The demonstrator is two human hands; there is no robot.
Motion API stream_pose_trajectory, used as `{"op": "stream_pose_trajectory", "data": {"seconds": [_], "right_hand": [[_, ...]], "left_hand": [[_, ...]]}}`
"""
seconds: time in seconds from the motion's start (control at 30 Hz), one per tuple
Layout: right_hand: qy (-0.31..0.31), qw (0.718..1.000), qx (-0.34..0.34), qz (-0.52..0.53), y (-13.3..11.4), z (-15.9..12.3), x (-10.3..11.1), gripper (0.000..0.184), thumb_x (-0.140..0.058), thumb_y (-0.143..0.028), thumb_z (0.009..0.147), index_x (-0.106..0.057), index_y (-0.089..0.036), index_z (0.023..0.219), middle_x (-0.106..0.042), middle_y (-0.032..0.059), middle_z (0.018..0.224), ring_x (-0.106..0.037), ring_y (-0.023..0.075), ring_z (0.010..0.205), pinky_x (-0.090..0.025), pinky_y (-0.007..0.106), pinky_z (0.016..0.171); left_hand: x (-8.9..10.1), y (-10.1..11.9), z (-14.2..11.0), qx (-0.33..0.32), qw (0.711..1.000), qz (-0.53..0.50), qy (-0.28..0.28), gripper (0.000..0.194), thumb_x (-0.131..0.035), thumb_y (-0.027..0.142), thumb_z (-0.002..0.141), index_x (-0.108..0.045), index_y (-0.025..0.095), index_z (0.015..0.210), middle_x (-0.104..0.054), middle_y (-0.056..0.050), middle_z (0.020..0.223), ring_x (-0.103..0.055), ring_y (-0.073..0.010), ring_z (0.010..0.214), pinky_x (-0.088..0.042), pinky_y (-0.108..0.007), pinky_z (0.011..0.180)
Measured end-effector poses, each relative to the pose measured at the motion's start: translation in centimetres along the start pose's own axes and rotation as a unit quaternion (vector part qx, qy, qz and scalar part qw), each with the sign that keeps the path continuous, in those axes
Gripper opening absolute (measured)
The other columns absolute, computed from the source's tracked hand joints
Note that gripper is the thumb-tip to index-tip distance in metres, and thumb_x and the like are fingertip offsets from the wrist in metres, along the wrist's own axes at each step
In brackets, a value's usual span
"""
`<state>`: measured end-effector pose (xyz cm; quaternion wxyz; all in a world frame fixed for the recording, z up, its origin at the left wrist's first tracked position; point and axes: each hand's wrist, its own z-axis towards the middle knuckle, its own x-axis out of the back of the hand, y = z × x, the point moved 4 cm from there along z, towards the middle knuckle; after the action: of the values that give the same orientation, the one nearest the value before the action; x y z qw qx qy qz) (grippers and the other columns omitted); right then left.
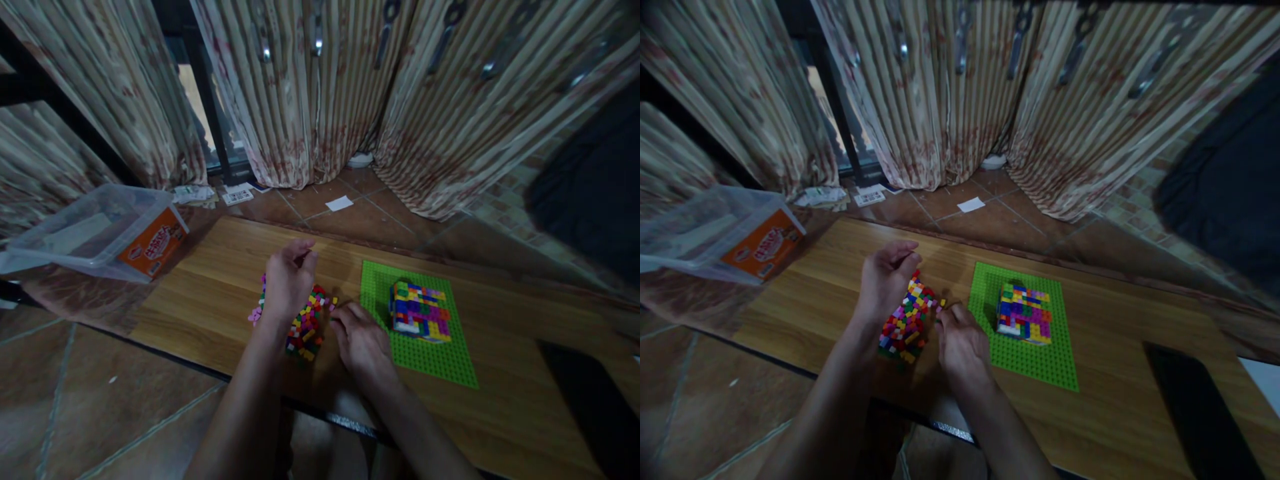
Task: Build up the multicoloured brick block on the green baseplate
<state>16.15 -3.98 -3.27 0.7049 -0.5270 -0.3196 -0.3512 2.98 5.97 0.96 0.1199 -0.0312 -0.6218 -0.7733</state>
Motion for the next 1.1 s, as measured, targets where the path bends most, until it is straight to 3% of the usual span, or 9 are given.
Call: {"op": "stream_pose_trajectory", "data": {"seconds": [0.2, 0.37, 0.57, 0.73, 0.83, 0.93, 1.1], "right_hand": [[-0.012, 1.000, 0.001, 0.007, -0.1, 0.0, 0.3, 0.022, -0.043, -0.018, 0.094, -0.065, -0.021, 0.095, -0.064, 0.0063, 0.091, -0.060, 0.0193, 0.086, -0.048, 0.030, 0.076], [0.026, 0.999, -0.006, 0.024, 0.1, 0.3, 3.4, 0.024, -0.043, -0.020, 0.096, -0.066, -0.021, 0.092, -0.063, 0.0053, 0.089, -0.059, 0.0190, 0.087, -0.048, 0.031, 0.079], [0.167, 0.984, -0.059, 0.016, 3.9, 0.5, 8.6, 0.019, -0.051, -0.029, 0.092, -0.069, -0.021, 0.091, -0.064, 0.0066, 0.097, -0.060, 0.0214, 0.092, -0.047, 0.038, 0.086], [0.198, 0.976, -0.095, 0.010, 6.7, 0.3, 10.3, 0.022, -0.052, -0.032, 0.090, -0.070, -0.020, 0.087, -0.064, 0.0077, 0.094, -0.061, 0.0218, 0.088, -0.049, 0.037, 0.080], [0.200, 0.975, -0.097, 0.013, 6.7, 0.1, 10.6, 0.022, -0.052, -0.032, 0.090, -0.070, -0.021, 0.087, -0.064, 0.0075, 0.095, -0.061, 0.0216, 0.089, -0.049, 0.038, 0.081], [0.181, 0.980, -0.081, 0.023, 5.3, 0.1, 10.0, 0.020, -0.052, -0.031, 0.090, -0.070, -0.021, 0.087, -0.065, 0.0064, 0.096, -0.061, 0.0213, 0.090, -0.048, 0.037, 0.082], [0.065, 0.997, -0.017, 0.036, 1.4, -0.1, 6.4, 0.020, -0.049, -0.024, 0.093, -0.068, -0.022, 0.088, -0.066, 0.0053, 0.091, -0.059, 0.0206, 0.089, -0.047, 0.035, 0.081]], "left_hand": [[-1.3, 0.1, -0.5, -0.015, 0.998, 0.021, -0.056, 0.020, -0.061, 0.023, 0.080, -0.070, 0.015, 0.096, -0.074, -0.006, 0.087, -0.068, -0.0171, 0.078, -0.052, -0.026, 0.071], [-2.8, 0.8, -1.2, -0.023, 0.991, 0.042, -0.122, 0.020, -0.058, 0.021, 0.082, -0.071, 0.015, 0.095, -0.074, -0.006, 0.087, -0.068, -0.0175, 0.078, -0.052, -0.028, 0.074], [-5.5, 1.6, -3.1, -0.053, 0.976, 0.073, -0.198, 0.020, -0.054, 0.019, 0.084, -0.072, 0.020, 0.092, -0.074, -0.002, 0.086, -0.068, -0.0169, 0.079, -0.052, -0.027, 0.075], [-7.6, 1.9, -4.8, -0.054, 0.956, 0.116, -0.263, 0.023, -0.053, 0.021, 0.085, -0.073, 0.021, 0.095, -0.073, -0.002, 0.080, -0.067, -0.0177, 0.075, -0.053, -0.028, 0.070], [-7.6, 1.8, -4.6, -0.050, 0.956, 0.117, -0.266, 0.023, -0.053, 0.021, 0.085, -0.073, 0.021, 0.096, -0.073, -0.002, 0.077, -0.067, -0.0172, 0.071, -0.053, -0.028, 0.068], [-6.5, 1.4, -3.5, -0.051, 0.965, 0.088, -0.240, 0.021, -0.053, 0.020, 0.084, -0.073, 0.020, 0.094, -0.073, -0.002, 0.081, -0.067, -0.0169, 0.074, -0.053, -0.027, 0.072], [-3.2, 0.5, -1.1, -0.025, 0.987, 0.078, -0.141, 0.020, -0.055, 0.023, 0.083, -0.073, 0.018, 0.091, -0.073, -0.003, 0.078, -0.066, -0.0165, 0.070, -0.051, -0.025, 0.064]]}}
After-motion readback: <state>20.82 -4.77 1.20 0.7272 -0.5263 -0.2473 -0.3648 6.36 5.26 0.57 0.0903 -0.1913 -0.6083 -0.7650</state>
